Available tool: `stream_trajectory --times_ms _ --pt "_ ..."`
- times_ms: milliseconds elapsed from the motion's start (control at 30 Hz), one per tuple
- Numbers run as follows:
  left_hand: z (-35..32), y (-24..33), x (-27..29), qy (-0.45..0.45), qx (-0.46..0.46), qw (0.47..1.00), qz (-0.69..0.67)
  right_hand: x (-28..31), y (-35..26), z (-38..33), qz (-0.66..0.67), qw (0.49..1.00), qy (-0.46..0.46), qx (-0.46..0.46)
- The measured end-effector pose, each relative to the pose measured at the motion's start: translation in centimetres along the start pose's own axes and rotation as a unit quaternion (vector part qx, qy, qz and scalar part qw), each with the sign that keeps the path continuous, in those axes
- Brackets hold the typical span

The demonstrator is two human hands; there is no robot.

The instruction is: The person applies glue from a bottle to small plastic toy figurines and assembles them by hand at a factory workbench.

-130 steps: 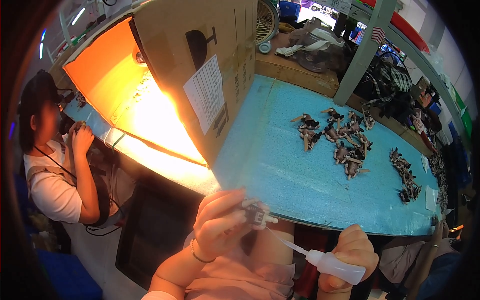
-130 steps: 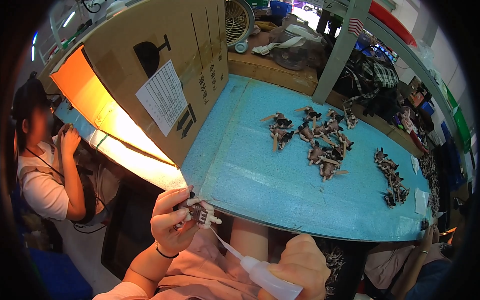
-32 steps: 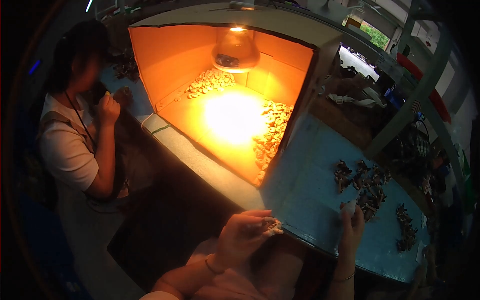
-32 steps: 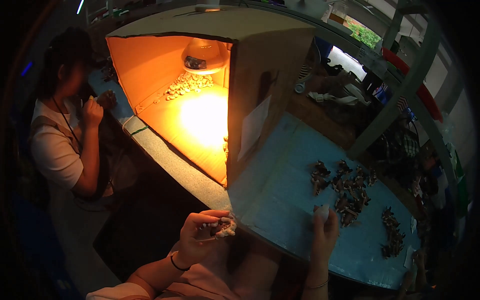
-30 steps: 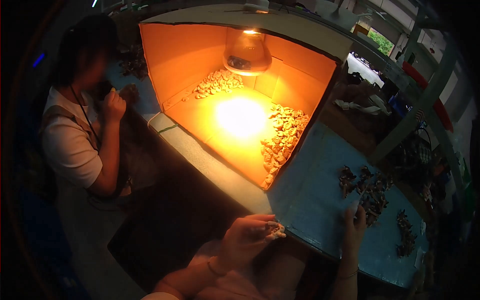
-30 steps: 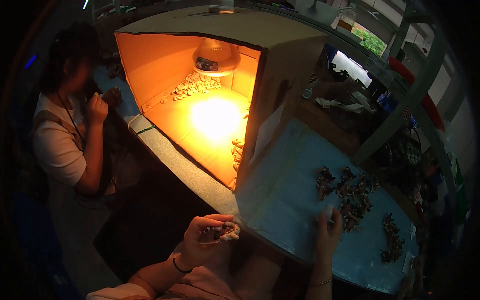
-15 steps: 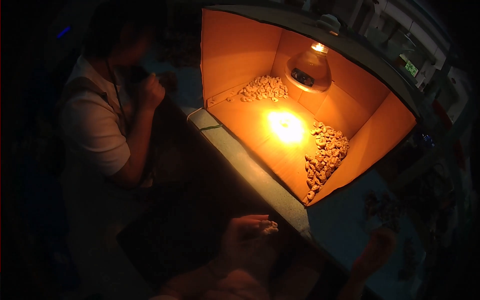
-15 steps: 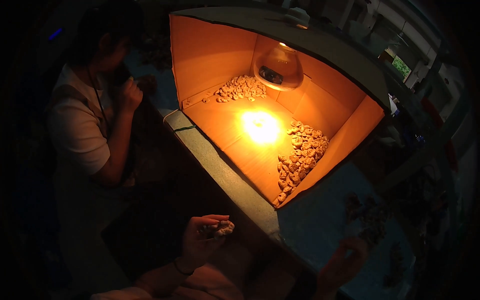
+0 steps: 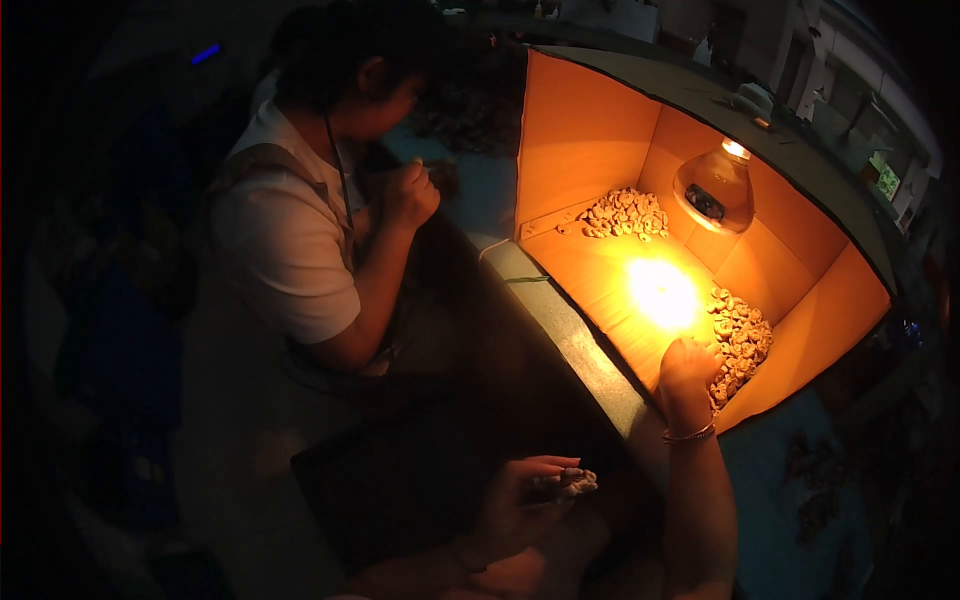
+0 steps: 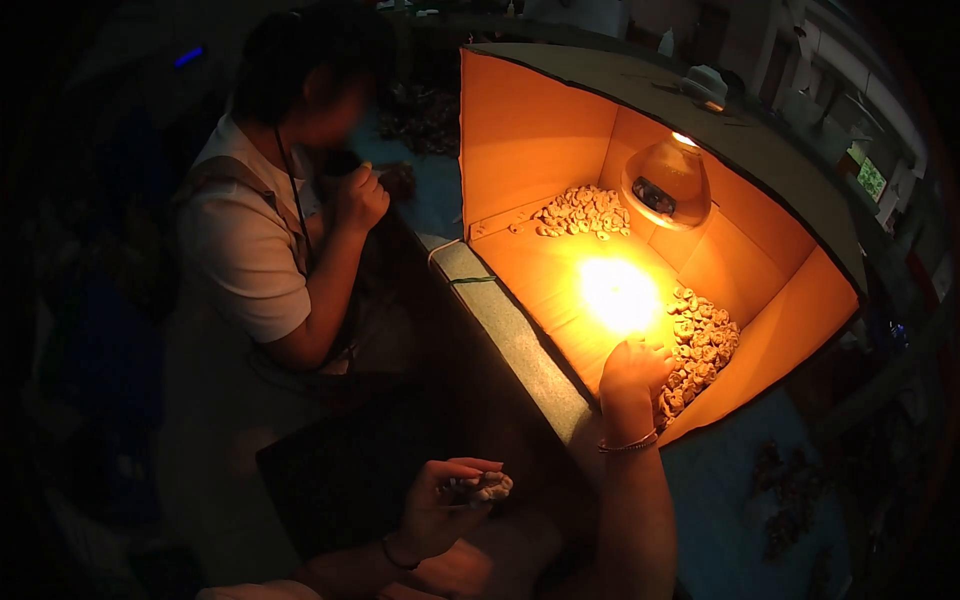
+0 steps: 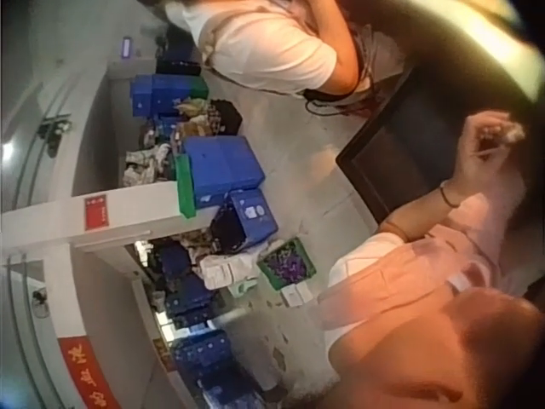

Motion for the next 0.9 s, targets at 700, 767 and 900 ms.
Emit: stream_trajectory --times_ms 700,767,900 --pt "0.3 -1.7 -0.9 -0.018 0.049 0.998 -0.02 -0.6 0.8 -1.4 -0.067 0.997 0.018 0.029" --pt "0.4 -2.1 -1.4 -0.025 0.063 0.997 -0.031 0.0 1.7 -2.1 -0.053 0.997 0.054 0.011" --pt "0.4 -2.3 -1.1 -0.003 0.089 0.995 -0.05 6.6 -0.3 -11.6 0.204 0.915 0.219 0.272"
Point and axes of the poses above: each hand's wrist, its own z-axis towards the middle knuckle, its own x-axis out of the back of the hand, y = z × x, the point moved 9 cm from there along z, towards the middle knuckle, and after that the axes turned 12 degrees about -y, right-handed, at the moved point
